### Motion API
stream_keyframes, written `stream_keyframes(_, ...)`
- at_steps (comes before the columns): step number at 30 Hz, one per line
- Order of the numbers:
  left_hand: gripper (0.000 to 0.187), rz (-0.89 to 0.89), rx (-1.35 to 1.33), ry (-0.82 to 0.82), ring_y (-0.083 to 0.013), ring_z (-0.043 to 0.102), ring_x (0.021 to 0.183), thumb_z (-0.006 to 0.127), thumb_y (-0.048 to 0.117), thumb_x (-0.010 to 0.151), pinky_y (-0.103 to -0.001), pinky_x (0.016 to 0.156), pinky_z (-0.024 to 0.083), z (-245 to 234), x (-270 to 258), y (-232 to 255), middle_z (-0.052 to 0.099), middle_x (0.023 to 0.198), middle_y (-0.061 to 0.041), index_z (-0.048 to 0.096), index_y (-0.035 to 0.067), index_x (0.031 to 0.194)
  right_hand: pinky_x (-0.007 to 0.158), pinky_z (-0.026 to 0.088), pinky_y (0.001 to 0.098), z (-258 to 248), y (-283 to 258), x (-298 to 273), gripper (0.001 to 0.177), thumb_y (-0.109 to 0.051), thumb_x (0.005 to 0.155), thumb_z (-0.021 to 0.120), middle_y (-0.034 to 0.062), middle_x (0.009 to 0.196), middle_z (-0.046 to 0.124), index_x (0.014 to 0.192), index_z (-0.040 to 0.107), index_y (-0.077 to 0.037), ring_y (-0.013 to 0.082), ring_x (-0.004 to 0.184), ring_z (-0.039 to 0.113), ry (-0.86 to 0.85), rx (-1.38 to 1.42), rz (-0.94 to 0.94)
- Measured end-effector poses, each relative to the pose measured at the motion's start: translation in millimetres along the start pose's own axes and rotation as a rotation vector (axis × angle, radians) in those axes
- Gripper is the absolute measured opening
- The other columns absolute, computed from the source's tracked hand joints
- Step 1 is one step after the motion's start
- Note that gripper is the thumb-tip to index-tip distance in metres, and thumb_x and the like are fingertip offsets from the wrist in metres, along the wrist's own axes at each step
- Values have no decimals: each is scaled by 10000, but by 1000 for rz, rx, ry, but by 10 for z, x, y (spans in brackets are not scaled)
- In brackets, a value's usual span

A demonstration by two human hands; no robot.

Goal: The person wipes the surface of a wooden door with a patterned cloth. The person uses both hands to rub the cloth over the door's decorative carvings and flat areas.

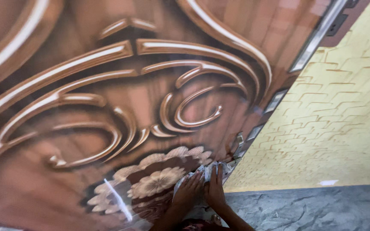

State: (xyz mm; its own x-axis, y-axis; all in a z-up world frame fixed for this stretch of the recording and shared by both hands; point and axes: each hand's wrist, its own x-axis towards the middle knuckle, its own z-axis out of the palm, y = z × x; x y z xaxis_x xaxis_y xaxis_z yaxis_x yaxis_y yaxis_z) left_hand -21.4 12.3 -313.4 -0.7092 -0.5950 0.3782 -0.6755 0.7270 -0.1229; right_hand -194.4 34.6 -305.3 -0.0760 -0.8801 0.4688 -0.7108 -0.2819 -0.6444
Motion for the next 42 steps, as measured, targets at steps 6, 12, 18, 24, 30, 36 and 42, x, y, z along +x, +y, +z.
stream_keyframes(6, 689, -145, -64, -60, -279, 270, 1525, 500, 246, 958, -505, 1197, 206, -106, -638, -159, 342, 1635, -154, 323, 23, 1586, 1196, 217, 543, 337, -430, -391, 814, -132, 854, 554, 431, 1595, 63, 1505, 166, 164, 585, 1478, 129, -54, -58, -173)
stream_keyframes(12, 509, -379, -76, -125, -292, 301, 1508, 487, 359, 1033, -573, 1192, 197, -315, -1334, -370, 425, 1580, -160, 517, 10, 1402, 1169, 232, 594, 656, -887, -601, 791, -265, 907, 614, 347, 1607, 196, 1529, 256, 70, 483, 1450, 249, -404, -274, -307)
stream_keyframes(18, 540, -648, 65, 180, -370, 404, 1404, 534, 401, 958, -661, 1147, 210, -682, -1923, -540, 534, 1447, -182, 591, 35, 1352, 1097, 310, 649, 689, -1267, -295, 712, -277, 936, 570, 329, 1458, 407, 1509, 330, 72, 495, 1341, 442, -230, -376, -682)
stream_keyframes(24, 561, -753, 199, 245, -490, 422, 1356, 548, 413, 945, -737, 1125, 165, -1327, -2096, -924, 551, 1429, -255, 581, 36, 1359, 961, 376, 637, 641, -1752, 276, 710, -382, 986, 546, 335, 1360, 453, 1552, 308, -26, 441, 1113, 518, -316, -427, -598)
stream_keyframes(30, 620, -653, 416, 546, -482, 86, 1544, 560, 447, 1040, -774, 1161, -42, -1946, -1916, -1372, 338, 1626, -316, 568, -31, 1434, 1018, 299, 751, 509, -2488, 813, 702, -383, 975, 569, 261, 1298, 476, 1548, 317, -63, 417, 1192, 487, 14, -329, -796)
stream_keyframes(36, 682, -695, 544, 539, -418, 27, 1588, 602, 491, 996, -777, 1151, -98, -2409, -1971, -1476, 258, 1676, -253, 545, -6, 1459, 1049, 171, 865, 459, -2910, 882, 765, -423, 990, 644, 236, 1303, 490, 1587, 339, -54, 387, 1156, 467, -6, -321, -842)
stream_keyframes(42, 774, -940, 386, 494, -443, 128, 1569, 563, 448, 936, -795, 1082, -98, -2893, -2057, -1151, 235, 1657, -301, 402, -12, 1537, 1051, 64, 822, 402, -3188, 604, 757, -446, 925, 638, 202, 1288, 546, 1551, 400, -93, 470, 1292, 483, 193, -349, -927)
